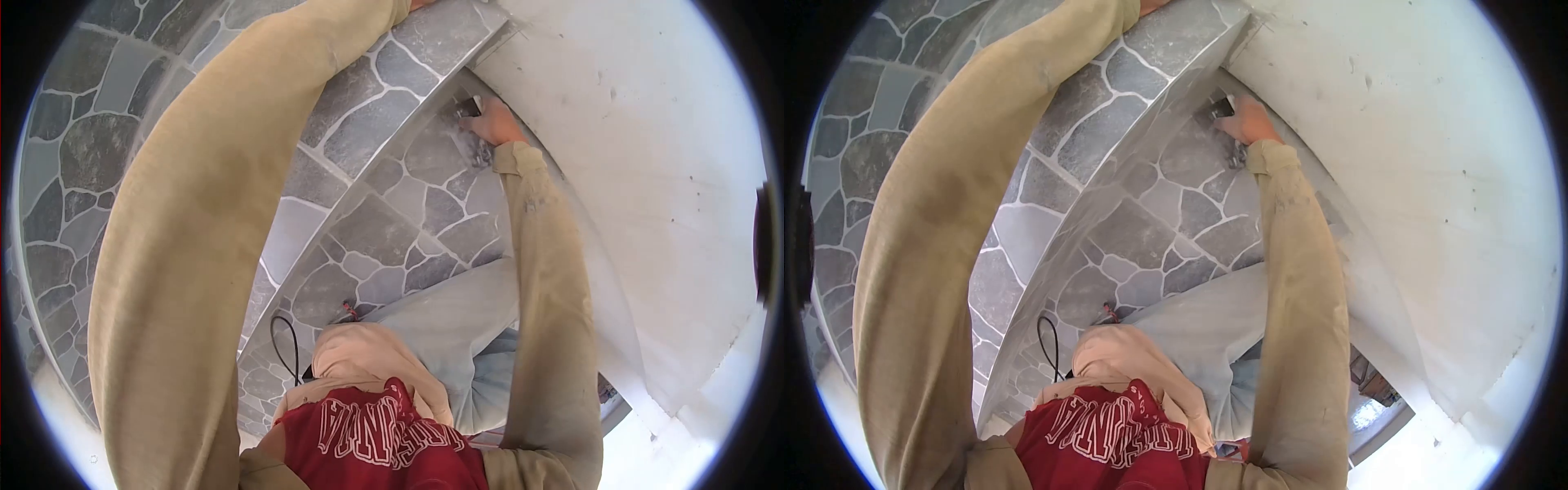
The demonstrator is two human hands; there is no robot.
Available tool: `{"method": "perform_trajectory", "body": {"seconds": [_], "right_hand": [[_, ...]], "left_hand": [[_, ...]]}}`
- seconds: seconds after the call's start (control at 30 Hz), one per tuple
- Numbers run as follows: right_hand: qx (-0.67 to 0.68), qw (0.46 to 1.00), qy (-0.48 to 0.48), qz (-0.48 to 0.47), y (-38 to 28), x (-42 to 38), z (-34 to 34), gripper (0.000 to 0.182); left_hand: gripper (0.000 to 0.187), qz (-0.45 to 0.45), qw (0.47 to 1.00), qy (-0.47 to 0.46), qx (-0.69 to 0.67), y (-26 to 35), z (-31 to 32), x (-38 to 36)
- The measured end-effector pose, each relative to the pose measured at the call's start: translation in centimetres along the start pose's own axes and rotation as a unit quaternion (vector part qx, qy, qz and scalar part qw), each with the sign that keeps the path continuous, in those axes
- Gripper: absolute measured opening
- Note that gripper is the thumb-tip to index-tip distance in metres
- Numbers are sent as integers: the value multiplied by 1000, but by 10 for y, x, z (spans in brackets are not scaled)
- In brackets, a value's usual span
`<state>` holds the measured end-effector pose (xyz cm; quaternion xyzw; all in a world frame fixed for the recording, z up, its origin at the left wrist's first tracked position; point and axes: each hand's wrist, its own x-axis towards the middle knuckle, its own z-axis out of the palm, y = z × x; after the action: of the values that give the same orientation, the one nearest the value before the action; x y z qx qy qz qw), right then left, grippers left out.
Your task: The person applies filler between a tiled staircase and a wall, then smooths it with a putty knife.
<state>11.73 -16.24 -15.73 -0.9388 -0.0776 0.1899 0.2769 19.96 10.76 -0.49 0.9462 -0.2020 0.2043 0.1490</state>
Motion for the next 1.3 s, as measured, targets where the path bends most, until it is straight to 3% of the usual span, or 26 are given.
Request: {"method": "perform_trajectory", "body": {"seconds": [0.1, 0.2, 0.37, 0.43, 0.57, 0.63, 0.7, 0.8, 0.87, 0.93, 1.03, 1.1, 1.23, 1.27, 1.3], "right_hand": [[-16, 998, -59, 10, -18, -21, 13, 61], [9, 997, -66, -26, -40, -49, 40, 59], [42, 997, -64, -1, -48, -42, 37, 52], [-43, 993, -91, -67, -40, -39, 48, 50], [-41, 994, -29, -93, -50, -46, 39, 48], [-32, 982, -177, -54, -88, -78, 31, 47], [-23, 973, -195, -119, -98, -105, 43, 42], [-62, 981, -134, -125, -80, -105, 70, 37], [63, 996, -55, -29, -62, -73, 29, 32], [5, 986, 167, -16, -7, -28, 4, 28], [18, 966, 252, 53, -37, -57, -20, 24], [179, 953, 230, 79, -70, -90, -4, 23], [479, 845, 221, 87, -183, -169, 24, 28], [494, 835, 224, 94, -179, -149, 49, 28], [424, 843, 312, 111, -163, -117, 87, 28]], "left_hand": [[50, 3, 1000, 23, -7, -3, 4, 0], [49, 9, 1000, 11, 5, -2, 3, 0], [48, 10, 1000, 6, -4, 0, -3, -7], [48, 14, 1000, 14, -17, 3, -4, -2], [43, 13, 999, 44, 0, -1, -3, -2], [41, 23, 999, 40, -27, 4, -1, 1], [40, 22, 999, 42, -19, 4, 0, 3], [39, 24, 999, 41, -1, 0, 3, 0], [39, 44, 998, 49, -10, -1, 3, 3], [45, 41, 998, 42, -23, 2, -3, 0], [40, 93, 991, 82, 40, -7, 10, 6], [46, 94, 992, 75, 30, -17, 21, 4], [52, 78, 994, 68, 41, -16, 20, 9], [52, 92, 993, 54, 45, -20, 20, 9], [53, 91, 994, 55, 30, -21, 22, 10]]}}
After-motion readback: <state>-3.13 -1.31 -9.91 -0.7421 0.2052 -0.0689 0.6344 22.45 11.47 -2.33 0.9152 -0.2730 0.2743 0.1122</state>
